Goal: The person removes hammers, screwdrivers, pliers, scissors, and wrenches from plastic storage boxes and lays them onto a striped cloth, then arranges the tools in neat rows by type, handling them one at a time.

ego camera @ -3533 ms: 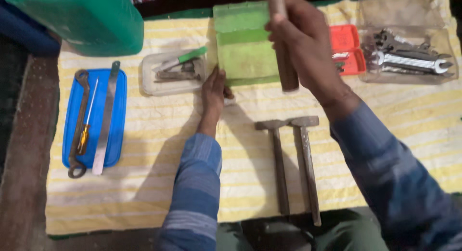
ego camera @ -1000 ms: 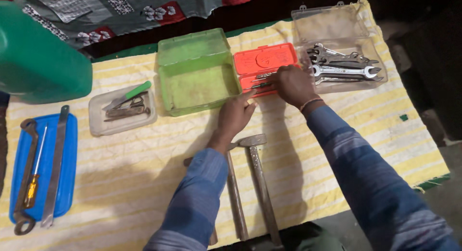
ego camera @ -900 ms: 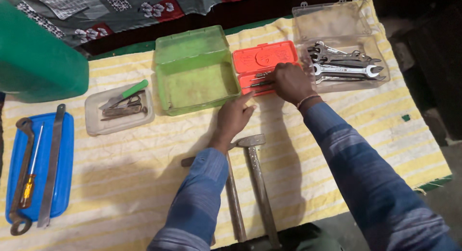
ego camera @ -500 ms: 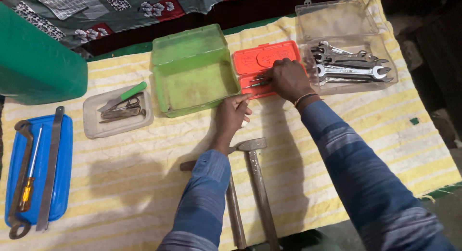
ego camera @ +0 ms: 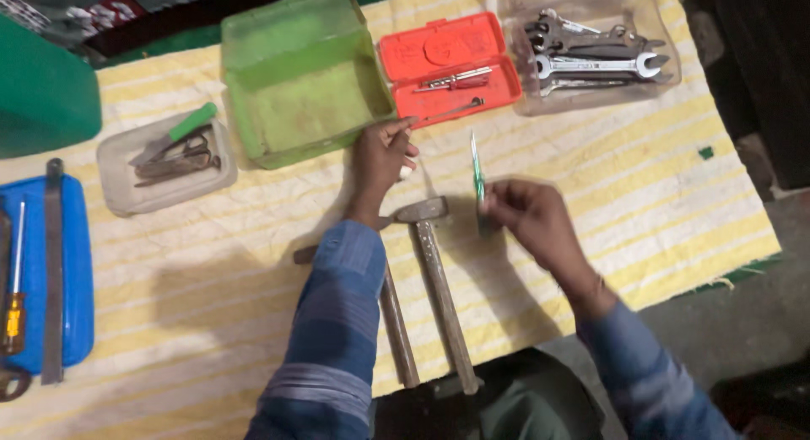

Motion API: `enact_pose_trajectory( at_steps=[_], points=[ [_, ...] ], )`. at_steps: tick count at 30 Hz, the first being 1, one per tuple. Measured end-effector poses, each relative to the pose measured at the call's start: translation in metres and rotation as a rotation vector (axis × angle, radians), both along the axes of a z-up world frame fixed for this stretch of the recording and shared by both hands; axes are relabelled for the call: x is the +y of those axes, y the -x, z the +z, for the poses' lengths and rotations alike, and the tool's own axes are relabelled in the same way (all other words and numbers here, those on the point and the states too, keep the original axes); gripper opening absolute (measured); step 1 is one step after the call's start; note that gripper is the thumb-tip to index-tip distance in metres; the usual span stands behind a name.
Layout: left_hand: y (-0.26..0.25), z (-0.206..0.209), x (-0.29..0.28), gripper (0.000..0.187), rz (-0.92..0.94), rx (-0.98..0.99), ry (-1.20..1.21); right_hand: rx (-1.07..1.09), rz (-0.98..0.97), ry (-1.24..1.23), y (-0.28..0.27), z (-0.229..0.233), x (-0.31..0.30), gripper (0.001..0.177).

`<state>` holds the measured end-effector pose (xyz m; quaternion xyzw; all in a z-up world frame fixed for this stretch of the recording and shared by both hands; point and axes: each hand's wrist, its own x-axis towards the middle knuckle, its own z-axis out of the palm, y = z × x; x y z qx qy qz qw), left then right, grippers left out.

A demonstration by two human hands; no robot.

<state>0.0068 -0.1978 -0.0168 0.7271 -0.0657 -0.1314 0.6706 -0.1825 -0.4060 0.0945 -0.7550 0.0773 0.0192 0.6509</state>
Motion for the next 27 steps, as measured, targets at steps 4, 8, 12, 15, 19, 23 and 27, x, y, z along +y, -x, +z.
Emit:
enact_pose_trajectory(
  at_steps=[4,8,12,15,19,23,27],
  points=[
    [0.0,0.004,0.001,0.03,-0.005,-0.007,-0.005,0.095,0.016,0.44,0.058,-0.006,0.018,0.031],
    [0.002,0.008,0.002,0.03,-0.005,-0.005,-0.017,0.149,-0.065,0.434,0.073,-0.01,0.032,0.035],
    [0.002,0.011,0.002,0.029,-0.002,-0.05,0.002,0.132,-0.052,0.436,0.07,-0.007,0.036,0.036],
    [0.001,0.014,0.001,0.028,0.002,-0.089,0.003,0.188,-0.056,0.422,0.067,-0.004,0.036,0.035],
    [0.003,0.018,0.001,0.028,0.004,-0.088,-0.003,0.113,-0.041,0.417,0.068,-0.005,0.033,0.034],
    [0.003,0.02,0.002,0.028,-0.002,-0.079,0.005,0.094,-0.056,0.404,0.07,-0.01,0.031,0.032],
    [0.003,0.013,0.003,0.029,0.011,-0.03,-0.017,0.111,-0.089,0.29,0.067,-0.014,0.026,0.027]
  ],
)
